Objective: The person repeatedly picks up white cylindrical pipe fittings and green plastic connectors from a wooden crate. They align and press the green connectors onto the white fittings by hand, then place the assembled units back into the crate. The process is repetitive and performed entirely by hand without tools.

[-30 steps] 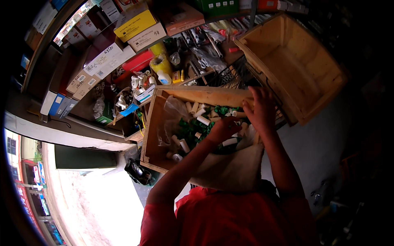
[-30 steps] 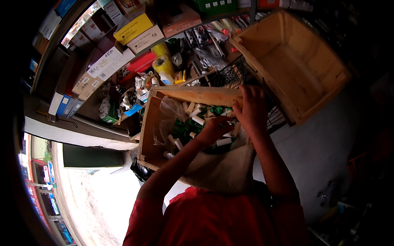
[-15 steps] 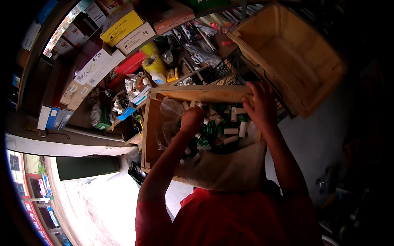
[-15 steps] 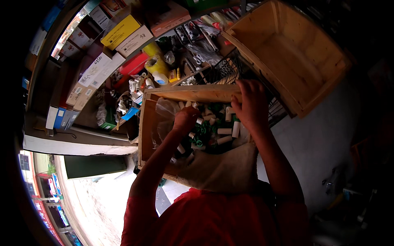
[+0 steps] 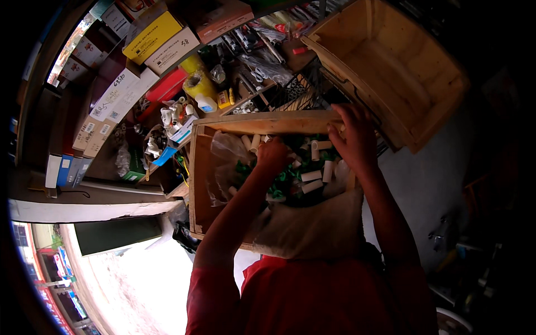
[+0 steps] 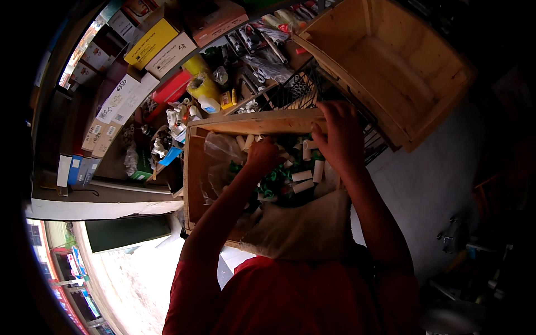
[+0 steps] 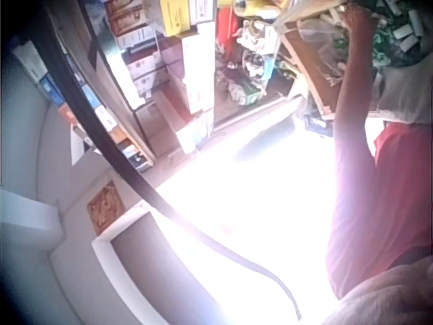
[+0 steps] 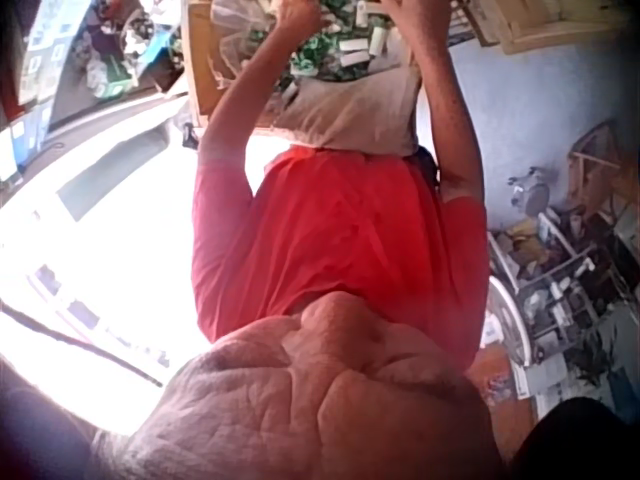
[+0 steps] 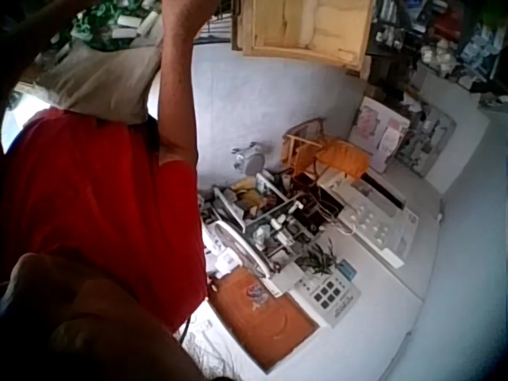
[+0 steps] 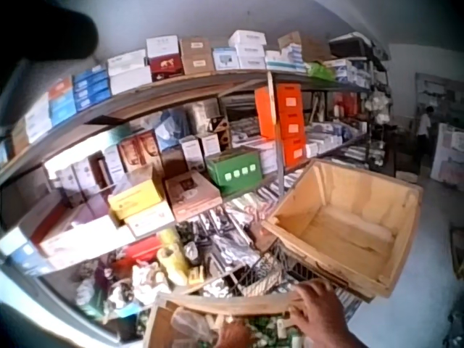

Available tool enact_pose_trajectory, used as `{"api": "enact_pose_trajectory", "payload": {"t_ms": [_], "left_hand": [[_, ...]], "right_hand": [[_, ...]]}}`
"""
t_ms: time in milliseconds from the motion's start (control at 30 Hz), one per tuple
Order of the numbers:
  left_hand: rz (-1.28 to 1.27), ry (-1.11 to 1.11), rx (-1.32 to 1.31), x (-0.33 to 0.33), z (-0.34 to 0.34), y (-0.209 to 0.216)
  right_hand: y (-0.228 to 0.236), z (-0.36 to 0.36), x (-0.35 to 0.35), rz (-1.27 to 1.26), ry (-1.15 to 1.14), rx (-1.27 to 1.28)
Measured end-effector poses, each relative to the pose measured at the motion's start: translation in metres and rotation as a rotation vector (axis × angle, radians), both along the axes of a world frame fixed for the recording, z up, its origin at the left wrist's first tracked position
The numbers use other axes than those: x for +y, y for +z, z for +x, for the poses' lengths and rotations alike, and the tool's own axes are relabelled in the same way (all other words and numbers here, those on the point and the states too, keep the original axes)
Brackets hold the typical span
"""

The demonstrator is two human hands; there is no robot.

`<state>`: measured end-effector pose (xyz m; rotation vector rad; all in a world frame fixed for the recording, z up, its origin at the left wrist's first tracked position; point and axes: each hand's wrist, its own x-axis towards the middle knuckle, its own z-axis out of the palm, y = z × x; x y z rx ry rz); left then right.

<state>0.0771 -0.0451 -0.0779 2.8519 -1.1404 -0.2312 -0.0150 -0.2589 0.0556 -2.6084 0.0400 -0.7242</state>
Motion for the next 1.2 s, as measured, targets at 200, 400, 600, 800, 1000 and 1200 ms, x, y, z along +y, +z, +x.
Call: {"api": "enact_pose_trajectory", "payload": {"t_ms": [200,400,600,800,1000,1200], "left_hand": [[-0.139,0.066,0.242,0.019,-0.012,0.048],[-0.569,0.257,0.508,0.058,-0.019,0.047],[-0.760,0.323,0.684,0.064,-0.015,0.041],[-0.929,0.443,0.943,0.048,-0.011,0.032],[-0.610,0.281,0.317,0.018,-0.003,0.018],[-0.295,0.409,0.148,-0.015,0.002,0.011]], "right_hand": [[-0.006,0.000,-0.003,-0.003,-0.030,0.013],[-0.002,0.000,-0.005,0.017,-0.010,-0.008],[-0.001,0.001,-0.007,0.020,-0.003,-0.035],[-0.002,0.002,-0.010,0.046,-0.004,-0.053],[-0.003,0.003,-0.011,0.104,0.010,-0.057],[-0.002,0.002,-0.008,0.099,0.005,-0.049]]}}
